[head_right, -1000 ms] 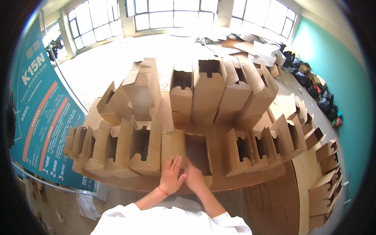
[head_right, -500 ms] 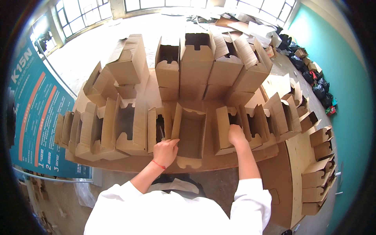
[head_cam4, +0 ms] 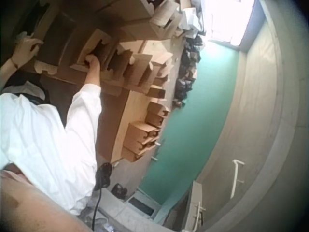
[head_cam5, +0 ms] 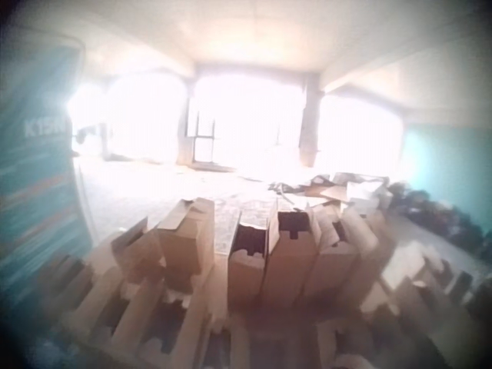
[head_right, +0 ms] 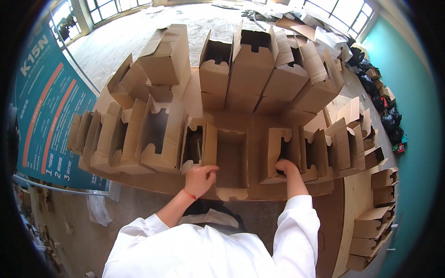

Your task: The person places bottles into cardboard dividers on a table, including walking to a cart to retrieve more bottles.

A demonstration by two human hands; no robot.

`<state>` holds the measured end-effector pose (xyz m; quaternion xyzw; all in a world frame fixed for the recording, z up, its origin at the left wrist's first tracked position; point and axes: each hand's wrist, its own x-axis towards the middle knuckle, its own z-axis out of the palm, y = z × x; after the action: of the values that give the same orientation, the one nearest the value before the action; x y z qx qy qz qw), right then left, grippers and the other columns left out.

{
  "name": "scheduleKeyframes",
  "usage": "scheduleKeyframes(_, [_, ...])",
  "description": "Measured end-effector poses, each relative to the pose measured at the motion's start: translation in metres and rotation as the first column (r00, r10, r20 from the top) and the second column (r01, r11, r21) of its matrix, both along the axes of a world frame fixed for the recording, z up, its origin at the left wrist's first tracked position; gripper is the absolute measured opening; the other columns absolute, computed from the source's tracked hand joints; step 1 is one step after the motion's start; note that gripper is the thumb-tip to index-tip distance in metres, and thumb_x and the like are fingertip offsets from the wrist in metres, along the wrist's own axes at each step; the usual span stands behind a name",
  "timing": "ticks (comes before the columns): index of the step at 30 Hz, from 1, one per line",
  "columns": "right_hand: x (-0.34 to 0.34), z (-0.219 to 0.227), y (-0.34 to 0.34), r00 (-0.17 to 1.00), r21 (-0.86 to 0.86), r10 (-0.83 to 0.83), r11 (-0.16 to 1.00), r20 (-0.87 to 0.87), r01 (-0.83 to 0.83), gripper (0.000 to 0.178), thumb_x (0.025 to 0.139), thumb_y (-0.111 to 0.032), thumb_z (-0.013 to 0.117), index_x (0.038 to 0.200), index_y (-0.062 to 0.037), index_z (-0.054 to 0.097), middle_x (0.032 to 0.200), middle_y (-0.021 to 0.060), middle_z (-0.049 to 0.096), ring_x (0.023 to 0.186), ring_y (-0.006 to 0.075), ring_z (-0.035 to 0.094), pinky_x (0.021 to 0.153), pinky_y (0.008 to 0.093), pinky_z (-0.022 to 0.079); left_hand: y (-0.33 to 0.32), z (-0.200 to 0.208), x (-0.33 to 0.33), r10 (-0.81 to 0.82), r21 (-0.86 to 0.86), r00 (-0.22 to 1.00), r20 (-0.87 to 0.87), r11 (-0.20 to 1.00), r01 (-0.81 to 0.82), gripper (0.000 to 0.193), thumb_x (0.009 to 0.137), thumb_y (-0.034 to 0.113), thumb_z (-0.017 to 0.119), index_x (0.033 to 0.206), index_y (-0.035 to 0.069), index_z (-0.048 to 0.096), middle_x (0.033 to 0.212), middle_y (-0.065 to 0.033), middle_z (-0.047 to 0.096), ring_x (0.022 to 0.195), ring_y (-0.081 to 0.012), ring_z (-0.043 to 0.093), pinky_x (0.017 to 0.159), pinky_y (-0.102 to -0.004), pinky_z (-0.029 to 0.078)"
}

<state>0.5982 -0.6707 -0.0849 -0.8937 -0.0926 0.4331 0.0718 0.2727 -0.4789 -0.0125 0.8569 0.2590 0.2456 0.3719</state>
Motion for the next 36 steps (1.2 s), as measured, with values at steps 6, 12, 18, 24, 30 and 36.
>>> scheduleKeyframes(6, [0.006, -0.018, -0.007, 0.999, 0.093, -0.048, 0.995, 0.02, 0.046, 0.069, 0.083, -0.031, 0.067, 0.139, 0.0013, 0.043, 0.14, 0.0178, 0.047, 0.126, 0.0298, 0.047, 0.102, 0.0367, 0.038, 0.002, -0.005, -0.002, -0.018, 0.004, 0.999, 0.039, 1.0, 0.018, 0.017, 0.08, 0.013, 0.06, 0.089, 0.013, 0.075, 0.068, -0.0118, 0.065, 0.069, -0.0304, 0.062, 0.064, -0.0403, 0.051])
scheduleKeyframes(12, [-0.022, 0.004, 0.001, 0.967, 0.484, 0.064, 0.856, 0.247, -0.18, 0.078, 0.079, -0.032, 0.072, 0.14, 0.0029, 0.038, 0.141, 0.0196, 0.045, 0.131, 0.029, 0.043, 0.107, 0.0357, 0.035, 0.002, -0.006, -0.002, -0.035, 0.039, 0.999, 0.029, 0.999, 0.034, 0.018, 0.081, 0.013, 0.059, 0.091, 0.013, 0.074, 0.068, -0.0125, 0.065, 0.069, -0.0304, 0.062, 0.064, -0.0405, 0.051])
scheduleKeyframes(18, [-0.067, 0.066, 0.03, 0.978, 0.589, -0.19, 0.783, -0.08, 0.2, 0.076, 0.086, -0.029, 0.067, 0.145, -0.0016, 0.028, 0.139, 0.0141, 0.048, 0.126, 0.0233, 0.048, 0.098, 0.036, 0.044, 0.005, -0.004, -0.004, -0.061, 0.1, 0.998, 0.01, 0.993, 0.06, 0.018, 0.081, 0.014, 0.06, 0.091, 0.011, 0.074, 0.069, -0.0142, 0.065, 0.069, -0.0319, 0.062, 0.065, -0.0413, 0.051])
scheduleKeyframes(24, [-0.059, 0.107, 0.012, 0.966, 0.749, -0.258, 0.644, 0.02, 0.156, 0.052, 0.085, -0.007, 0.064, 0.134, -0.0009, 0.049, 0.118, 0.0142, 0.06, 0.097, 0.0192, 0.063, 0.087, 0.0338, 0.052, 0.006, -0.001, -0.005, -0.089, 0.11, 0.996, 0.021, 0.99, 0.087, 0.019, 0.081, 0.013, 0.059, 0.092, 0.01, 0.074, 0.071, -0.0154, 0.065, 0.07, -0.0329, 0.063, 0.066, -0.0419, 0.051])
scheduleKeyframes(30, [-0.056, 0.122, 0.024, 0.856, 0.381, 0.275, 0.806, 0.437, -0.454, 0.04, 0.081, -0.002, 0.06, 0.12, 0.0026, 0.06, 0.116, 0.0221, 0.063, 0.102, 0.0306, 0.064, 0.089, 0.0369, 0.051, 0.006, -0.001, -0.002, -0.104, 0.124, 0.994, -0.019, 0.987, 0.106, 0.02, 0.081, 0.014, 0.058, 0.094, 0.01, 0.073, 0.073, -0.0158, 0.066, 0.072, -0.0331, 0.063, 0.066, -0.0423, 0.051])
scheduleKeyframes(36, [-0.042, 0.065, 0.055, 0.738, -0.145, 0.636, 0.771, 0.224, -0.621, 0.04, 0.087, -0.017, 0.057, 0.12, 0.0062, 0.058, 0.115, 0.0264, 0.061, 0.111, 0.0377, 0.058, 0.09, 0.0449, 0.049, 0.005, -0.002, -0.004, -0.073, 0.122, 0.997, -0.011, 0.99, 0.074, 0.018, 0.078, 0.014, 0.06, 0.09, 0.012, 0.073, 0.074, -0.0167, 0.065, 0.072, -0.0339, 0.064, 0.067, -0.043, 0.052])
